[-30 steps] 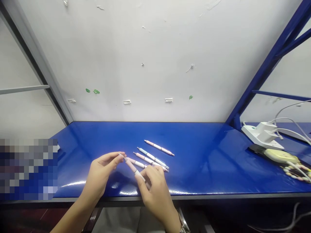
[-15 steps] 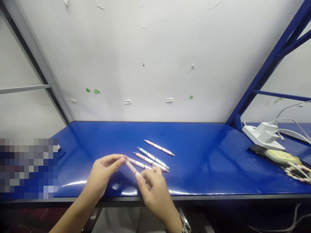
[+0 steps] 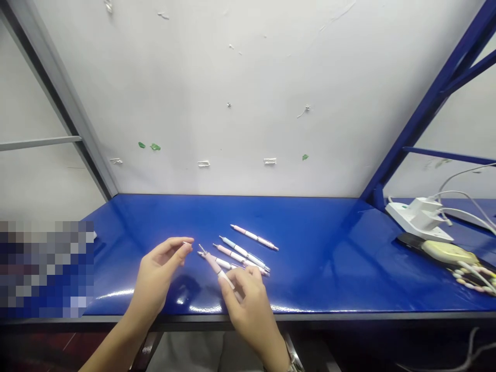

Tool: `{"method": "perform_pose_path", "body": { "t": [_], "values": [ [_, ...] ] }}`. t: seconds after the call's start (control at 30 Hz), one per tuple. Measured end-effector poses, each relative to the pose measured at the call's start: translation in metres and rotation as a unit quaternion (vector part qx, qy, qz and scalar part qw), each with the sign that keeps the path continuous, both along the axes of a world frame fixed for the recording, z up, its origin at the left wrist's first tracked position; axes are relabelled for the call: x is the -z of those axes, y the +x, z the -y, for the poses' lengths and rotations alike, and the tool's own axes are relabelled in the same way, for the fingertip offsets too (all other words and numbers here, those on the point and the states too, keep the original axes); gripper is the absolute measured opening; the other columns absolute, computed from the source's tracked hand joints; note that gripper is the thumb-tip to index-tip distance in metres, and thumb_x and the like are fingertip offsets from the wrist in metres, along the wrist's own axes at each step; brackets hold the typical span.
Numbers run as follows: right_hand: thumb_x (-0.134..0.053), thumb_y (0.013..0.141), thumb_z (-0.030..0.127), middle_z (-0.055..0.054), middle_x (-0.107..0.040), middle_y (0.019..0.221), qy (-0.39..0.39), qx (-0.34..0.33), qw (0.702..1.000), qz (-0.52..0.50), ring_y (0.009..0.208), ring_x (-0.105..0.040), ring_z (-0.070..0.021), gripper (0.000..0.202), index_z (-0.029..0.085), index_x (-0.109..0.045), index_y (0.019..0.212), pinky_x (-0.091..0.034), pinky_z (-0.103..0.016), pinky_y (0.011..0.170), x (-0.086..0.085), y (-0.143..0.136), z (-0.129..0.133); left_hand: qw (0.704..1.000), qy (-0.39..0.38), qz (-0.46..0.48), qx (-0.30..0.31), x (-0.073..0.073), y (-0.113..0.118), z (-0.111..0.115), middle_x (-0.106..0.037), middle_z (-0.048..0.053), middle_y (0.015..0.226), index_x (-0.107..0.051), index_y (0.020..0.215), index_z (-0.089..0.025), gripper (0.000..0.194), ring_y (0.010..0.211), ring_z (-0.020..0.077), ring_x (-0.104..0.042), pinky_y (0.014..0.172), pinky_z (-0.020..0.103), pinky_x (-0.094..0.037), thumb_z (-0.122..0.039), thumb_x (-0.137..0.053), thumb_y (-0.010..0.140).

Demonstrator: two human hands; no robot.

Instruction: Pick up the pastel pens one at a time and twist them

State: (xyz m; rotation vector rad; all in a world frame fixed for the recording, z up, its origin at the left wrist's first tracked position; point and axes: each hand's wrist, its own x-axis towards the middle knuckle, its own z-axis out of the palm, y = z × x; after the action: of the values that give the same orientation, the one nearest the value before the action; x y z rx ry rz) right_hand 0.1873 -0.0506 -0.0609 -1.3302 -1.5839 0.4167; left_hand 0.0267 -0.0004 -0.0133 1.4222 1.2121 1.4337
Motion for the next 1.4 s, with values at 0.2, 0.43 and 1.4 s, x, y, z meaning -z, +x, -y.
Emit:
{"method": "perform_pose_path", "body": {
  "t": [0.2,0.43,1.4],
  "values": [
    [-0.050,0.089,0.032,0.000,-0.064,0.074,0.023,0.001,0.997,0.070,0.073,-0.057,-0.0190,0.018,0.023,-0.061,0.079,-0.039,-0.032,0.072,-0.005,0.018,-0.010,0.981,0.070,-0.139,-0.118,-0.014,-0.026,-0.002,-0.070,0.003,0.085,-0.071,0.091,-0.022,0.024,0.072,0.0175,-0.062,0.072,0.027,-0.048,-0.035,-0.062,0.072],
    [-0.048,0.087,0.025,-0.003,-0.065,0.074,0.044,0.070,0.967,0.239,0.074,-0.060,-0.0221,0.016,0.021,-0.057,0.075,-0.035,-0.038,0.073,-0.005,0.030,-0.030,0.891,-0.058,-0.440,-0.090,-0.019,-0.056,-0.016,-0.075,0.003,0.077,-0.069,0.066,-0.027,0.012,0.075,0.0247,-0.067,0.062,0.028,-0.045,-0.027,-0.058,0.067],
    [-0.047,0.089,0.040,-0.001,-0.060,0.075,-0.116,-0.137,0.983,-0.047,0.070,-0.055,-0.0165,0.024,0.021,-0.060,0.086,-0.043,-0.026,0.065,-0.004,0.011,-0.004,0.967,-0.148,0.140,0.152,-0.002,0.007,0.003,-0.075,0.010,0.091,-0.076,0.087,-0.018,0.027,0.090,0.0239,-0.064,0.072,0.028,-0.047,-0.036,-0.069,0.069]
  ]
}}
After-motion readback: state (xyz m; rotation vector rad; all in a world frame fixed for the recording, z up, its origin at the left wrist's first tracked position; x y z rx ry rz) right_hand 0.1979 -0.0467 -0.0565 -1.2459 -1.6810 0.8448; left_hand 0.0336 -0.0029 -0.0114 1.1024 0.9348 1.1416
